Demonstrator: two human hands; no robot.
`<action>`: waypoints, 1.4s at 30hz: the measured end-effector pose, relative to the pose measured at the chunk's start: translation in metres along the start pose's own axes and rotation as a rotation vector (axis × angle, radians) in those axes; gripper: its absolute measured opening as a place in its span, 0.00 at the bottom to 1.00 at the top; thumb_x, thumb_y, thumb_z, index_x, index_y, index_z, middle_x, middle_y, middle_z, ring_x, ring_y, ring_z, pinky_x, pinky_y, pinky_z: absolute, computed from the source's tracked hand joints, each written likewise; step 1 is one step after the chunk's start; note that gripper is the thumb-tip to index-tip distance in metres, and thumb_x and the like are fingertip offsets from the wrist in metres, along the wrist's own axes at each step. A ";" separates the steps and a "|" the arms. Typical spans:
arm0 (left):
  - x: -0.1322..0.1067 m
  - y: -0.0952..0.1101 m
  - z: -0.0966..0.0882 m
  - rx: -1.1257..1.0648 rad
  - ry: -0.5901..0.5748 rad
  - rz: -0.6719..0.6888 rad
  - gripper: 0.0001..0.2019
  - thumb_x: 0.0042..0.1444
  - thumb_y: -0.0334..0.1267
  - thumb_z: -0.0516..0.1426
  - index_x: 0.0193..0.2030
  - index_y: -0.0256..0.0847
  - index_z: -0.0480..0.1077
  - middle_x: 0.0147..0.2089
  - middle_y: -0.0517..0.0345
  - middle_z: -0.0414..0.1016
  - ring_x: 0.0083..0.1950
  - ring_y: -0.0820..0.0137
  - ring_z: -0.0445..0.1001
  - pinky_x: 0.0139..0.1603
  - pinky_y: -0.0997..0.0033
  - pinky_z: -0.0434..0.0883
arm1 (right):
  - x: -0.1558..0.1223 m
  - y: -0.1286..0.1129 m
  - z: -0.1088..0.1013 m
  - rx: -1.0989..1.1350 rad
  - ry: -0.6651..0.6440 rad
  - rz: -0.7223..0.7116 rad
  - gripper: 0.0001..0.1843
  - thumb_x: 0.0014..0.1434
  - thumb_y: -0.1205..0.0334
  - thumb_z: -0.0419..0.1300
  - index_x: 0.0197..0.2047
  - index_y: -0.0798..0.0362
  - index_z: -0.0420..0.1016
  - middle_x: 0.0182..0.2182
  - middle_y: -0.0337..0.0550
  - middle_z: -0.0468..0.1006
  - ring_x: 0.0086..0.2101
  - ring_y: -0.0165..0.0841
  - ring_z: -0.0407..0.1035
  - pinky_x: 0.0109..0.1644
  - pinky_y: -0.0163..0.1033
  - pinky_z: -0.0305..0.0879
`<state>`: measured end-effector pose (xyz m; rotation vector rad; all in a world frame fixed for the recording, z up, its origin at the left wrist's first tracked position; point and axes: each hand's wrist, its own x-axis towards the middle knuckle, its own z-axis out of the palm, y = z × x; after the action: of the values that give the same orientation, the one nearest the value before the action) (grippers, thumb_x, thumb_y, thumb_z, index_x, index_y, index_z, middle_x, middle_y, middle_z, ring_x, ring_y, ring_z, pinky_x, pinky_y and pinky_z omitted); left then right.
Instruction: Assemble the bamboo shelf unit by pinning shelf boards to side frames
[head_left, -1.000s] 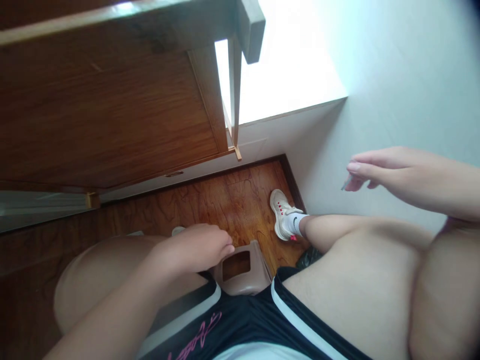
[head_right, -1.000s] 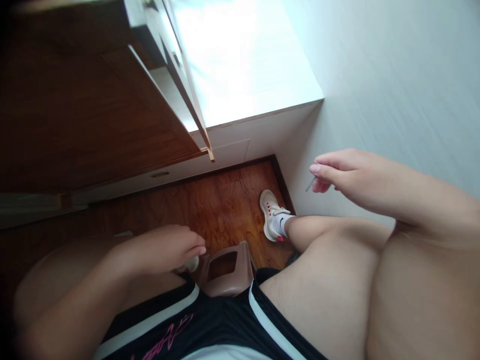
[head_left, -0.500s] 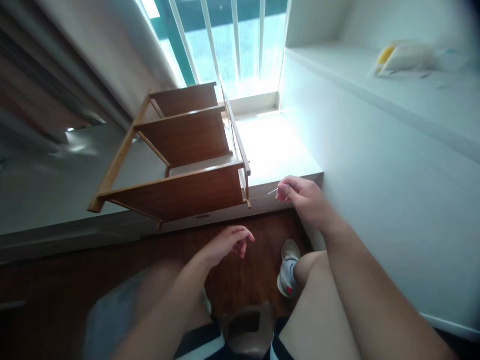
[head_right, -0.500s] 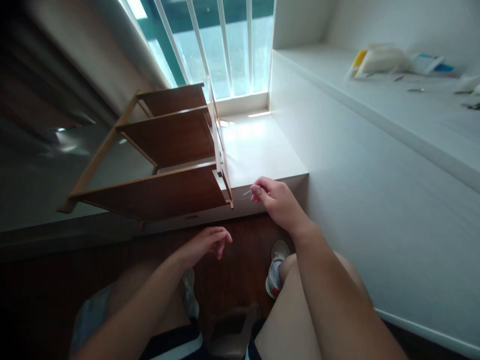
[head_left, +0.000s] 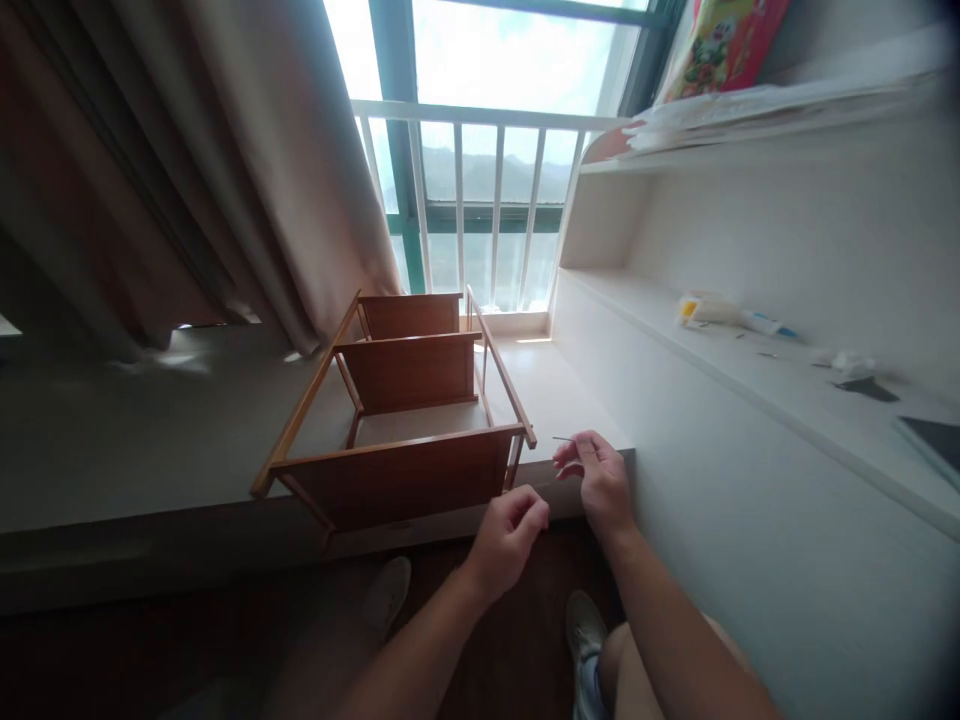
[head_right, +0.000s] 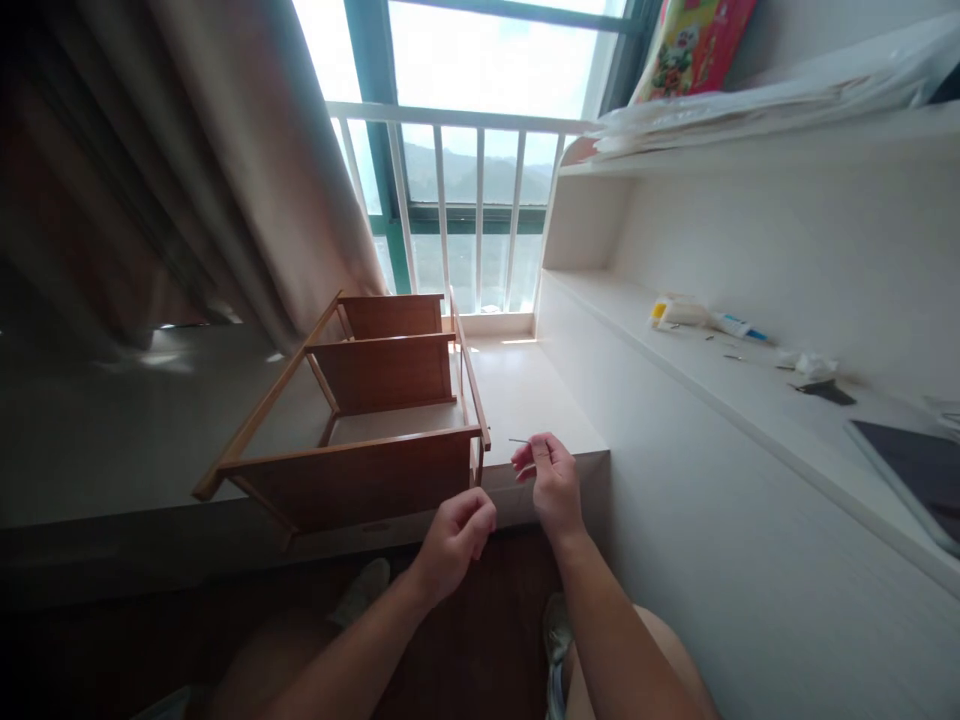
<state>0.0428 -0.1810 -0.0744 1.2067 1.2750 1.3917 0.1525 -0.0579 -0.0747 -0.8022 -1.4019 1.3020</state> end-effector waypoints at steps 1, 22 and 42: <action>0.000 0.015 0.000 0.164 -0.016 0.120 0.17 0.62 0.48 0.51 0.26 0.39 0.63 0.23 0.61 0.62 0.25 0.75 0.60 0.28 0.72 0.58 | 0.004 -0.003 0.003 0.009 0.006 -0.025 0.19 0.63 0.45 0.54 0.31 0.52 0.68 0.27 0.41 0.74 0.26 0.32 0.69 0.25 0.36 0.67; 0.078 0.064 -0.041 1.324 0.059 0.134 0.28 0.54 0.59 0.57 0.60 0.55 0.65 0.47 0.54 0.77 0.45 0.58 0.73 0.48 0.56 0.65 | 0.041 0.035 0.010 0.062 -0.289 -0.316 0.10 0.67 0.61 0.48 0.40 0.48 0.71 0.33 0.45 0.74 0.32 0.37 0.69 0.35 0.44 0.66; 0.080 0.056 -0.040 1.460 0.148 0.191 0.20 0.53 0.49 0.58 0.53 0.53 0.68 0.37 0.66 0.80 0.32 0.65 0.76 0.29 0.67 0.63 | 0.034 0.040 0.019 0.111 -0.183 -0.229 0.11 0.69 0.62 0.48 0.38 0.52 0.70 0.30 0.43 0.73 0.30 0.31 0.68 0.33 0.38 0.64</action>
<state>-0.0082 -0.1136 -0.0112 2.1747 2.4500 0.4749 0.1189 -0.0237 -0.1034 -0.4423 -1.5023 1.2848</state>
